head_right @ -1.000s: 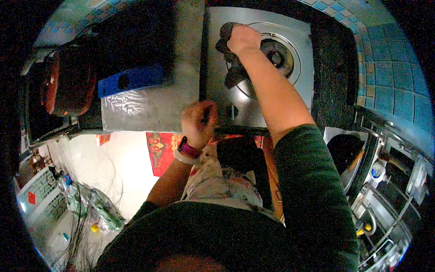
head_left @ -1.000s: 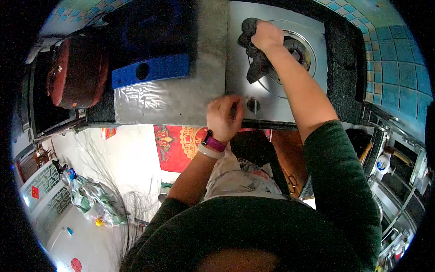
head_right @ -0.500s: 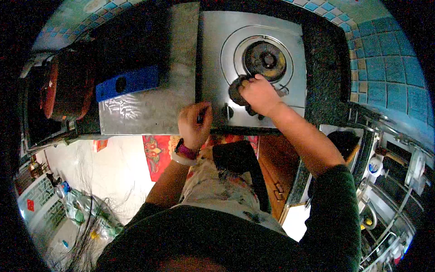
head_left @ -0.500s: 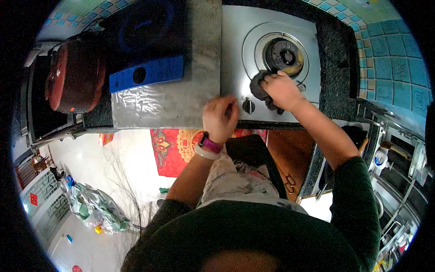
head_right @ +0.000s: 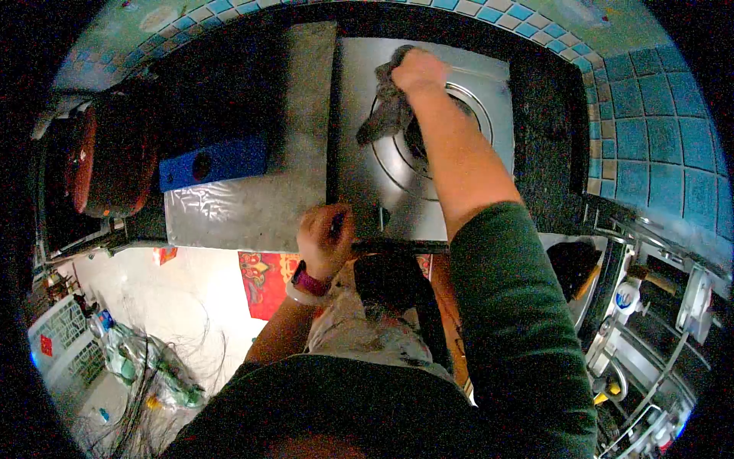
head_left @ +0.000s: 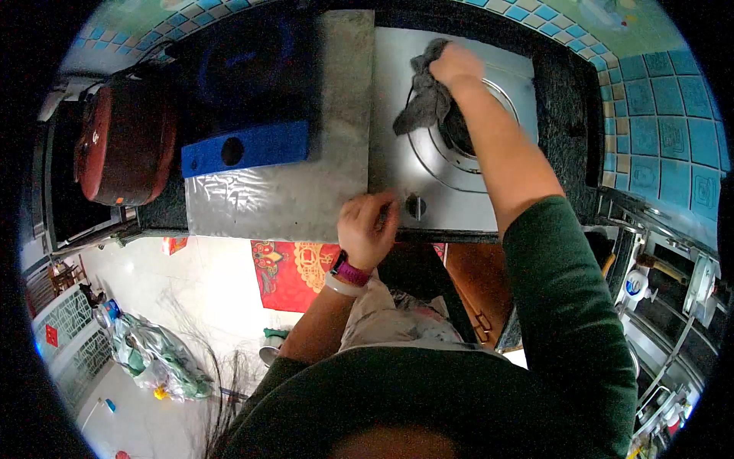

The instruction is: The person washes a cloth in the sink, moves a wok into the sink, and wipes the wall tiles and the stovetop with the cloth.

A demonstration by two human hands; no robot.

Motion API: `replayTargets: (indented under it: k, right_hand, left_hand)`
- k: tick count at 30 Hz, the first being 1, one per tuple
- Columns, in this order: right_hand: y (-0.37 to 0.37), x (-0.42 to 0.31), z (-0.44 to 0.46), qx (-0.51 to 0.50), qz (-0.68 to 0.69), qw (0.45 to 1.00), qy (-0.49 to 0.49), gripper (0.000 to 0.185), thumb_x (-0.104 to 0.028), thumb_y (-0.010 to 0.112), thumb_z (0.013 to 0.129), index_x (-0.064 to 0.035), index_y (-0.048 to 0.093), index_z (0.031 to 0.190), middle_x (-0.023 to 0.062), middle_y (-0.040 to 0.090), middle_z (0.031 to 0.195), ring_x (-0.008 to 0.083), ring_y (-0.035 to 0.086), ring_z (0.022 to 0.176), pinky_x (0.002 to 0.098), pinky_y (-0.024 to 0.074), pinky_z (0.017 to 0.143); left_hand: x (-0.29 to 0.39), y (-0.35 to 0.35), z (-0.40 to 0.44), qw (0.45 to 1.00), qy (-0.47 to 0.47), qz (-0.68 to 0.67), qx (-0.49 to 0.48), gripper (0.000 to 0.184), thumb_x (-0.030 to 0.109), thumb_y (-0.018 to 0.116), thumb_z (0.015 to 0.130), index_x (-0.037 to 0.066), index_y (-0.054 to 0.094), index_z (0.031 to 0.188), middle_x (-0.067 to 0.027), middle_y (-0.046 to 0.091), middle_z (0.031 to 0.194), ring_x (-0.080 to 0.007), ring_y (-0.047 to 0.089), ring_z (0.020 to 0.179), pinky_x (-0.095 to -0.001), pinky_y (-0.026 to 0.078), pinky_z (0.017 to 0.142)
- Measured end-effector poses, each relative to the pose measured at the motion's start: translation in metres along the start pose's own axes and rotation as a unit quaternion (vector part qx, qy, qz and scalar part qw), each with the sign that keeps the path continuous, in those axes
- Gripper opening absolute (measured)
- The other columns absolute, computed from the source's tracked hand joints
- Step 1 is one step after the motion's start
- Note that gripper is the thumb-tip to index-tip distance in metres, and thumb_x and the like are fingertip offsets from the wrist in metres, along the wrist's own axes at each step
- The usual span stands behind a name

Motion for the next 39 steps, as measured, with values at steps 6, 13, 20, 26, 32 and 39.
replayTargets:
  k: [6,13,20,26,32,39]
  right_hand:
    - [0.003,0.070,0.036,-0.004,0.039,0.994,0.101,0.049,-0.034,0.063,0.080,-0.0065,0.069,0.120,0.0172,0.066,0.126,0.0344,0.063,0.117,0.0461,0.0511,0.097]
    - [-0.006,0.170,0.016,0.011,0.059,0.977,0.203,0.052,-0.042,0.061,0.085,-0.0058,0.066,0.123,0.0178,0.067,0.122,0.0373,0.064,0.114,0.0487,0.0510,0.094]
    - [-0.012,0.190,-0.001,0.016,-0.027,0.981,0.192,0.044,-0.030,0.061,0.088,-0.0103,0.062,0.128,0.0153,0.069,0.121,0.0340,0.067,0.110,0.0460,0.0540,0.091]
    - [-0.009,0.162,-0.009,0.050,0.028,0.978,0.203,0.063,-0.046,0.068,0.084,0.0011,0.057,0.125,0.0221,0.066,0.122,0.0359,0.067,0.110,0.0454,0.0540,0.091]
    - [-0.013,0.076,-0.011,0.031,0.014,0.999,0.029,0.059,-0.044,0.074,0.077,-0.0070,0.065,0.121,0.0202,0.065,0.122,0.0364,0.062,0.113,0.0453,0.0508,0.096]
    - [-0.002,0.073,-0.007,0.085,0.166,0.973,-0.138,0.044,-0.020,0.077,0.072,-0.0109,0.064,0.113,0.0163,0.064,0.119,0.0333,0.063,0.107,0.0439,0.0515,0.093]
  left_hand:
    - [-0.004,0.001,-0.001,0.999,-0.031,-0.005,-0.031,0.015,0.009,0.071,0.079,0.010,0.069,0.093,-0.0090,0.069,0.083,-0.0317,0.064,0.075,-0.0420,0.049,0.070]
    - [-0.002,0.000,0.000,1.000,-0.009,-0.015,0.007,0.014,0.007,0.071,0.080,0.010,0.069,0.093,-0.0081,0.069,0.083,-0.0308,0.065,0.075,-0.0409,0.050,0.071]
    - [0.000,0.002,0.003,0.999,0.026,0.028,-0.014,0.014,0.006,0.071,0.080,0.009,0.067,0.094,-0.0078,0.067,0.081,-0.0299,0.064,0.074,-0.0412,0.048,0.069]
    - [0.002,0.005,0.001,1.000,-0.015,0.020,-0.011,0.014,0.007,0.071,0.080,0.010,0.067,0.093,-0.0082,0.068,0.082,-0.0309,0.065,0.076,-0.0412,0.049,0.071]
    - [0.005,0.005,0.003,0.999,0.012,0.040,0.004,0.015,0.007,0.071,0.080,0.010,0.067,0.094,-0.0090,0.068,0.082,-0.0308,0.065,0.076,-0.0412,0.050,0.071]
    - [0.000,0.006,0.001,0.999,0.011,0.040,-0.007,0.016,0.006,0.071,0.079,0.009,0.067,0.095,-0.0095,0.068,0.082,-0.0313,0.065,0.075,-0.0410,0.050,0.070]
Point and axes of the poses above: each hand's wrist, its own z-axis towards the middle knuckle, its own y-axis out of the palm, x = y × z, the point moved 5 cm from there along z, towards the middle knuckle
